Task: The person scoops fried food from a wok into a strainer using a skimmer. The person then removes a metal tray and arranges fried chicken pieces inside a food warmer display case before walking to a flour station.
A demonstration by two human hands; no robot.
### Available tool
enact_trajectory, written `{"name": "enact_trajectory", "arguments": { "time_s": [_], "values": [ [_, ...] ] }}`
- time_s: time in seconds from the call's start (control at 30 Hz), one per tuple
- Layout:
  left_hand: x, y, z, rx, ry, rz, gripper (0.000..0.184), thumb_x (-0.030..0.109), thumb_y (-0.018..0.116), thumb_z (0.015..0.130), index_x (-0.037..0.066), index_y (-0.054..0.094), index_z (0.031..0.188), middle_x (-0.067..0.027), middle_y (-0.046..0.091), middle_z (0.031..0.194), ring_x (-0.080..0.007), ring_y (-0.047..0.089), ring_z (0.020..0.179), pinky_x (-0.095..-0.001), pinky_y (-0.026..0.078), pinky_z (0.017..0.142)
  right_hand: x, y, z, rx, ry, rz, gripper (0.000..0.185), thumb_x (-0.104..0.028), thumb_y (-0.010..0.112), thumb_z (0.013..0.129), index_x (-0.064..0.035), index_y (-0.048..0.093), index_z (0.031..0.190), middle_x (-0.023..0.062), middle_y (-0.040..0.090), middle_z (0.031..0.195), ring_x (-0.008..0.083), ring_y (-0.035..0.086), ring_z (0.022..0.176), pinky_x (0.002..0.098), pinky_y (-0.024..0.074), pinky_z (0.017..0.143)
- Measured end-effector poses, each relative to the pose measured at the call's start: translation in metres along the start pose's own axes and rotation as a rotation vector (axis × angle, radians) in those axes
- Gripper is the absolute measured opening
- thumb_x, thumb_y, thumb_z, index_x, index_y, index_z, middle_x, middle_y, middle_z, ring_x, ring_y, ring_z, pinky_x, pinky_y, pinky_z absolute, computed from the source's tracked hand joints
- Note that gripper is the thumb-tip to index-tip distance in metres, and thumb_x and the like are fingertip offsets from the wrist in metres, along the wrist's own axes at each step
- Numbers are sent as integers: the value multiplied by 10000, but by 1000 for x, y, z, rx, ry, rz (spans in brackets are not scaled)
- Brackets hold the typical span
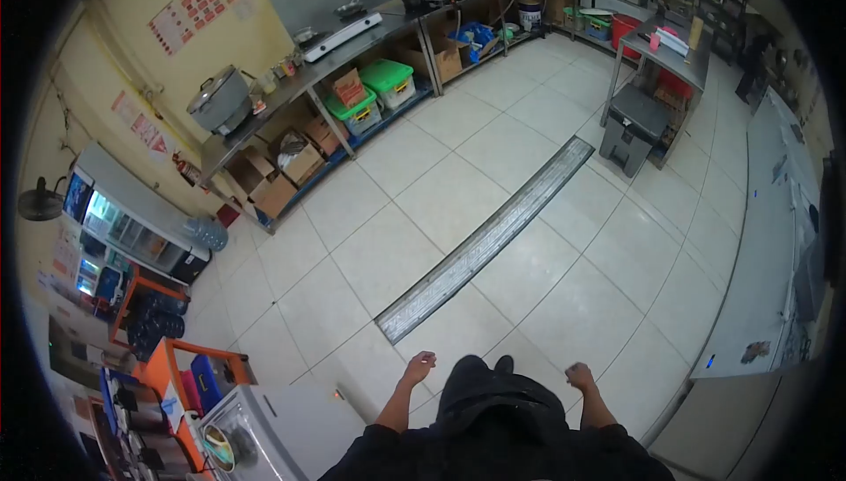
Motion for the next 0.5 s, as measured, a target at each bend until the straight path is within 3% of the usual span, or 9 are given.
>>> {"name": "enact_trajectory", "arguments": {
  "time_s": [0.13,0.2,0.23,0.27,0.3,0.37,0.43,0.5],
  "values": [
    [42,18,62,51,24,-73,297,264,576,955,8,637,1094,-136,690,995,-211,689,849,-335,530,790,-109,-79,91,85,-152,289,251,-204,616,873,24,615,980,123,673,868,221,688,730,335,544,607],
    [26,19,103,-90,-112,180,313,304,534,967,33,652,1069,-133,683,980,-217,678,851,-352,525,808,-152,-100,133,126,-163,421,289,-215,620,879,50,625,994,134,674,870,222,689,722,327,536,604],
    [21,18,117,-198,-70,205,303,312,534,947,58,662,1051,-125,680,987,-245,659,897,-376,524,825,-169,-108,152,128,-137,444,286,-212,616,880,51,625,991,133,674,870,223,689,724,327,536,602],
    [19,14,137,-357,118,413,268,270,553,917,64,659,1052,-111,678,1032,-275,642,939,-395,533,818,-181,-114,174,129,-112,465,282,-209,612,880,51,624,988,133,674,870,224,690,725,326,537,599],
    [11,12,163,-466,93,597,240,222,563,904,72,655,1067,-97,671,1091,-276,627,1002,-406,538,826,-191,-117,193,126,-80,486,279,-207,609,881,52,624,986,132,674,870,224,691,727,326,537,597],
    [8,-3,204,-373,207,180,220,162,549,909,72,649,1083,-103,666,1108,-275,635,1001,-398,541,836,-199,-115,221,61,-34,398,267,-198,605,872,42,630,986,136,678,852,224,696,726,330,546,591],
    [39,-24,249,-378,53,145,213,136,547,906,72,651,1081,-108,668,1104,-279,637,1003,-399,542,838,-201,-126,244,-26,15,172,271,-201,622,858,32,628,997,141,684,868,218,699,754,344,552,570],
    [83,-29,312,-481,208,425,216,138,501,914,36,656,1024,-145,669,1090,-292,642,985,-426,531,850,-209,-139,254,-106,135,303,266,-196,622,839,35,651,968,147,693,847,227,709,740,350,563,568]
  ]
}}
Point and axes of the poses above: each hand's wrist, its own z-axis towards the middle knuckle, its own y-axis out of the palm, x = y × z, the point moved 2 cm from there along z, towards the middle knuckle
